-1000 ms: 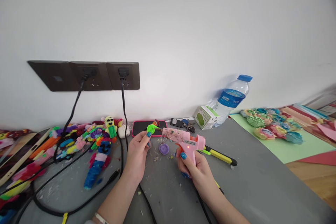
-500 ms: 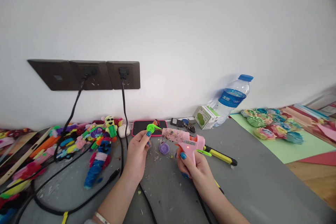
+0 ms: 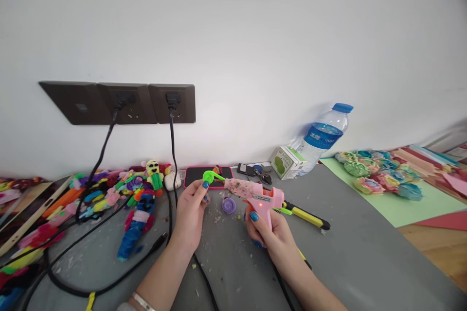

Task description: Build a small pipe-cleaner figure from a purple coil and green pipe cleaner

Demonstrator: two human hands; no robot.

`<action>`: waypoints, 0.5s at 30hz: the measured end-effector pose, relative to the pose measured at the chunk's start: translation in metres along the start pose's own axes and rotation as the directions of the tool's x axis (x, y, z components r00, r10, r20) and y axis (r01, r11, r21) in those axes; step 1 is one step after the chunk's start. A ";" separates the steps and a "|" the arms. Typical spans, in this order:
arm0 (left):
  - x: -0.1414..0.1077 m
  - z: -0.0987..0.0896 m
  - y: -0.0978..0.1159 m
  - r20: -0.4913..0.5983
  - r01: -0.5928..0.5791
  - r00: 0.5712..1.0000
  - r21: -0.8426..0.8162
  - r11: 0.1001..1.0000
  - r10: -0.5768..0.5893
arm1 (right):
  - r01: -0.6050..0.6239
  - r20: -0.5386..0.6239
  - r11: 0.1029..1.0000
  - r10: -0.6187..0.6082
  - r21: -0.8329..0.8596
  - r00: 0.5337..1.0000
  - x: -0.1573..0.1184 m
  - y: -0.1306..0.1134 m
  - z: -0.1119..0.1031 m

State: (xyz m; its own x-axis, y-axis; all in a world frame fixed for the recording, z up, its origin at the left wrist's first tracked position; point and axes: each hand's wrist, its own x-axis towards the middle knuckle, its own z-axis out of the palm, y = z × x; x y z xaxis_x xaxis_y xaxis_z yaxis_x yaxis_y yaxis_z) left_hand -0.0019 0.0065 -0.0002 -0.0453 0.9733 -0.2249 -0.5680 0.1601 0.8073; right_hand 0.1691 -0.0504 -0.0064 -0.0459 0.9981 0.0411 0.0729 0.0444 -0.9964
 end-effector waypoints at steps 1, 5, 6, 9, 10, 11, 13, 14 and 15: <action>0.000 -0.001 0.000 0.000 -0.004 1.000 -0.002 1.000 0.004 | 0.000 0.002 1.000 0.000 -0.003 1.000 0.000 0.000 0.000; 0.001 -0.002 -0.001 -0.006 -0.006 1.000 -0.011 1.000 0.006 | 0.004 0.011 1.000 -0.004 -0.016 1.000 0.000 -0.001 0.000; 0.001 -0.001 -0.001 -0.009 -0.006 1.000 -0.013 1.000 0.006 | 0.005 0.013 1.000 -0.004 -0.018 1.000 0.000 -0.001 0.000; 0.001 -0.001 0.000 -0.015 -0.006 1.000 -0.017 1.000 0.006 | 0.006 0.012 1.000 -0.006 -0.019 1.000 0.000 -0.003 0.000; 0.001 -0.001 0.000 -0.016 -0.006 1.000 -0.017 1.000 0.006 | 0.004 0.011 1.000 -0.004 -0.017 1.000 0.000 -0.003 0.000; 0.000 0.000 0.000 -0.016 -0.006 1.000 -0.016 1.000 0.006 | 0.000 0.011 1.000 0.000 -0.013 1.000 0.000 -0.004 0.000; 0.000 0.000 0.000 -0.012 -0.006 1.000 -0.013 1.000 0.005 | -0.008 0.003 1.000 0.008 0.000 1.000 -0.001 -0.004 0.001; 0.000 0.000 0.000 -0.010 -0.006 1.000 -0.012 1.000 0.006 | -0.010 0.002 1.000 0.010 0.005 1.000 -0.001 -0.004 0.001; 0.000 0.000 0.000 -0.009 -0.007 1.000 -0.012 1.000 0.007 | -0.011 -0.001 1.000 0.011 0.011 1.000 0.000 -0.003 0.002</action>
State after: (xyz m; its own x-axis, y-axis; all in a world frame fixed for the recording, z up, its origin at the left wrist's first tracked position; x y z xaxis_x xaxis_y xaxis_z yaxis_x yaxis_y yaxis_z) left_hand -0.0015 0.0067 -0.0002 -0.0563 0.9729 -0.2242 -0.5772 0.1515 0.8024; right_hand 0.1672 -0.0510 -0.0032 -0.0442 0.9986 0.0300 0.0626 0.0327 -0.9975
